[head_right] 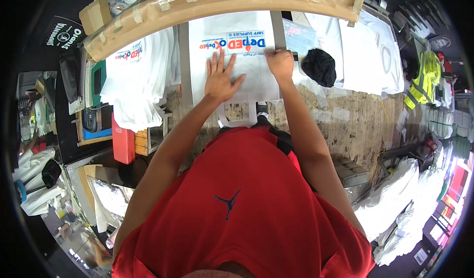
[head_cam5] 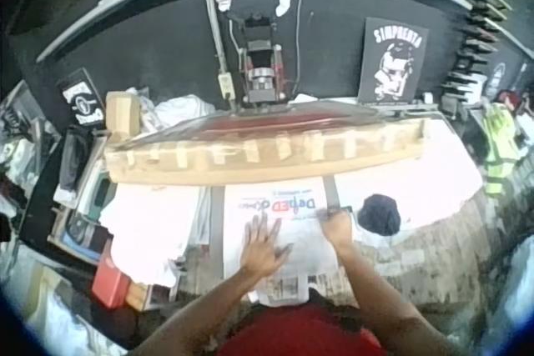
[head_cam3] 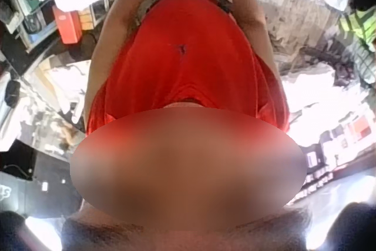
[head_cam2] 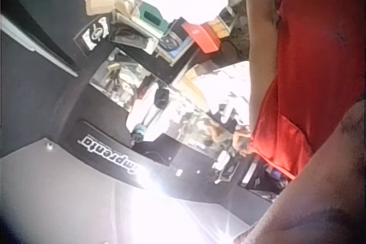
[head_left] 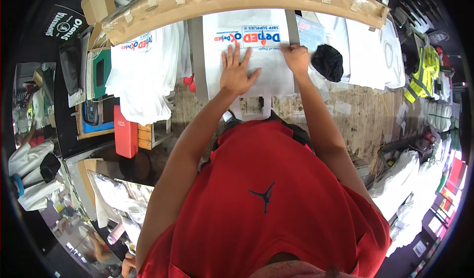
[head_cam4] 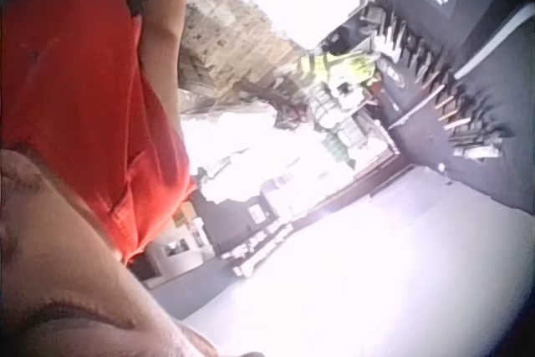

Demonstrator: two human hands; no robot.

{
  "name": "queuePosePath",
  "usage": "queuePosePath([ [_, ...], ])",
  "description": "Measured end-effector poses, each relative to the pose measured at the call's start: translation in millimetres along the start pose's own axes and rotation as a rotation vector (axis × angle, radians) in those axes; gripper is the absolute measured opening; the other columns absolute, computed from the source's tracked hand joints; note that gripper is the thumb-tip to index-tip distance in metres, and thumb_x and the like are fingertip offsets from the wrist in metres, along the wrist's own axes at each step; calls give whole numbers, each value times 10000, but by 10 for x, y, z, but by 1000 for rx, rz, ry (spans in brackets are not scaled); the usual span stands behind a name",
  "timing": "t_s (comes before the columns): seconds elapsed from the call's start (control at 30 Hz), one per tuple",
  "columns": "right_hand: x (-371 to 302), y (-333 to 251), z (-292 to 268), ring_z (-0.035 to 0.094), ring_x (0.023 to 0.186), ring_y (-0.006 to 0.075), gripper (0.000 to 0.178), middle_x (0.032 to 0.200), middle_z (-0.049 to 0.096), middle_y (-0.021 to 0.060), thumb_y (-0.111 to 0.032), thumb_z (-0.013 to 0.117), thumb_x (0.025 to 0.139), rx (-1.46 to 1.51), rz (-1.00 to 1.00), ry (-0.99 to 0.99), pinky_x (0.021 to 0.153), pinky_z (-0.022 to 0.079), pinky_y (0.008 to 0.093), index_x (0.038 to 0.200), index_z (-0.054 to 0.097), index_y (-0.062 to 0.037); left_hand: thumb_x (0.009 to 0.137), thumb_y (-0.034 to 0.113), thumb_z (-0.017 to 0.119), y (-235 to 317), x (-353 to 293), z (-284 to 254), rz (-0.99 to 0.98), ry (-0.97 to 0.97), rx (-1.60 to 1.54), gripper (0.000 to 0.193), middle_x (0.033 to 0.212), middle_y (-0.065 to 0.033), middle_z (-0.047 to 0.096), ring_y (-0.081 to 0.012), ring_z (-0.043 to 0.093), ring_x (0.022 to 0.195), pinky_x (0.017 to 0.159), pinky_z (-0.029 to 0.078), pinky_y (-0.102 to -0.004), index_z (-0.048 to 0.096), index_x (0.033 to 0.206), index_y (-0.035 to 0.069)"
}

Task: The person prepares a textile bag for screen printing by hand, places a design template over the bag, and applies ink using a squeegee tool at a manual printing station.

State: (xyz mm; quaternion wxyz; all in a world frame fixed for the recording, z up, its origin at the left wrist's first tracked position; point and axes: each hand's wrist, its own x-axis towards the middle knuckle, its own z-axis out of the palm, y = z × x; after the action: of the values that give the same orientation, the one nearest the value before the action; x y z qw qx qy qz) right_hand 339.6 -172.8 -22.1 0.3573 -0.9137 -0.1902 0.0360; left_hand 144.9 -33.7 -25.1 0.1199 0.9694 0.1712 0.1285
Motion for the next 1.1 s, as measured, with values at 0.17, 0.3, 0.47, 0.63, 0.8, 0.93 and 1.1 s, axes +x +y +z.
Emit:
queuePosePath([
  [0.17,46,-13,67,641,865,398,281,814,718,181,-300,775,760,-95,-34,-25,870,490,453,737,741,-22,937,611,494,-9,-3,0,1,5,-14,782,1626,-247,147,-454,88,1503,1206,60,-588,339,1554,157],
  [0.3,53,118,155,686,805,390,329,786,709,213,-343,805,743,-161,-171,123,781,541,439,792,751,-23,937,615,489,15,2,-6,4,5,-21,782,1626,-248,145,-455,89,1503,1206,59,-589,341,1553,156],
  [0.47,-117,-105,102,577,1106,396,269,1154,675,213,-231,740,804,-89,-203,203,969,452,471,993,737,-39,934,612,497,-10,-18,-18,-8,-5,-15,791,1635,-243,112,-450,83,1507,1206,55,-591,318,1562,166],
  [0.63,-577,-364,105,397,1337,457,488,1462,434,244,-226,687,872,-197,-639,13,1110,339,529,1303,587,-20,918,610,517,3,-12,-25,-12,-29,-13,818,1639,-240,97,-447,77,1510,1207,52,-592,290,1573,175],
  [0.8,-669,-173,254,217,1472,459,654,1581,269,252,-339,582,966,-235,-610,-73,1200,198,544,1474,398,29,901,609,533,-3,-6,-42,-18,-31,-29,847,1638,-245,94,-451,75,1510,1205,47,-595,271,1579,173],
  [0.93,-661,-152,268,191,1484,455,673,1594,247,252,-366,558,978,-228,-609,-85,1212,168,537,1484,376,38,887,610,559,7,-8,-40,-19,-8,-30,866,1632,-253,109,-464,90,1503,1196,63,-611,283,1573,160],
  [1.1,-667,-148,272,193,1486,449,678,1590,259,251,-356,565,972,-241,-601,-92,1215,163,529,1490,367,35,884,605,574,-14,-15,-6,-17,14,-19,858,1628,-255,124,-470,109,1497,1189,86,-625,311,1562,151],
])
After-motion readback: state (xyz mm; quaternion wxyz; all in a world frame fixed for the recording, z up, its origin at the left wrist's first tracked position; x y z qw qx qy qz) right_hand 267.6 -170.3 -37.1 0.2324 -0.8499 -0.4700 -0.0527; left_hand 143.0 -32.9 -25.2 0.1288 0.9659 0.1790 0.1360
